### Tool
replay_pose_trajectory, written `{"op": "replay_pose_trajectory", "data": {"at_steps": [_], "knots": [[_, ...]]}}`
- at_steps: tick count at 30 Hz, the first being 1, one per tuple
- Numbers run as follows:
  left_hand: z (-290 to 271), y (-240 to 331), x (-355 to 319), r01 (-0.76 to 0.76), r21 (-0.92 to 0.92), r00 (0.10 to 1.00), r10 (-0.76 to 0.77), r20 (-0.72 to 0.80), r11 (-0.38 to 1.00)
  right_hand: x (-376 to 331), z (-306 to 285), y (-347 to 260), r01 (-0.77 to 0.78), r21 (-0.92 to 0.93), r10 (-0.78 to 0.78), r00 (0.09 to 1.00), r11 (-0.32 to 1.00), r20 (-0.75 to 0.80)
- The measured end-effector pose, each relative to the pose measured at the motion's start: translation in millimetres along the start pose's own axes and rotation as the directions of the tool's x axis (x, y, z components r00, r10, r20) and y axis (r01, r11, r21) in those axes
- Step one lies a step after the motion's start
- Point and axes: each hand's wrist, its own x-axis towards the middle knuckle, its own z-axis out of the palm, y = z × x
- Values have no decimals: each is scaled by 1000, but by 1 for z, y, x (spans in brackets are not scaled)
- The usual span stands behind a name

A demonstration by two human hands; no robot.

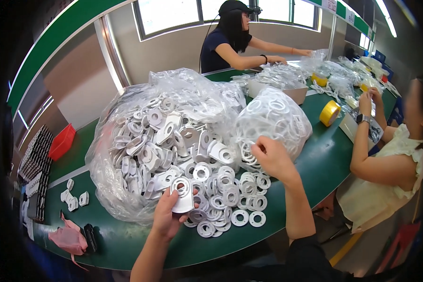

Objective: Sort and pack white plastic lighting fixture components into plastic bags at an assembly line.

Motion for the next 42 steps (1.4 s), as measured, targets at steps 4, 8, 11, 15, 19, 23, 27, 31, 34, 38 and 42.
{"op": "replay_pose_trajectory", "data": {"at_steps": [4,8,11,15,19,23,27,31,34,38,42], "knots": [[-3,-2,-2,1,-12,1000,-1,6,1000,0,18,-5,10,222,-38,992,975,121],[1,-4,-5,-54,19,998,54,21,998,-10,42,-35,-135,590,-73,946,796,316],[6,-8,-4,-37,52,999,36,35,998,-25,69,-47,-107,645,-132,941,757,311],[8,-10,-5,-48,149,998,42,41,988,-29,78,-50,-175,693,-122,926,699,357],[7,-11,-6,-42,161,999,36,41,986,-30,82,-50,-285,729,-90,899,622,428],[8,-13,-6,-53,156,997,42,70,986,-30,87,-46,-303,661,-64,880,686,470],[6,-12,-7,-61,196,994,42,100,979,-31,89,-49,-292,650,-53,888,702,457],[7,-11,-6,-38,189,995,20,98,981,-32,88,-50,-259,633,-74,890,730,450],[7,-18,-1,-67,205,993,45,110,977,-34,78,-51,-163,559,-97,909,813,405],[9,-18,-3,-111,288,992,122,-19,951,-35,84,-45,24,501,-205,929,865,308],[-8,-14,-11,-196,315,975,219,-38,929,-37,94,-59,43,644,-274,925,764,264]]}}
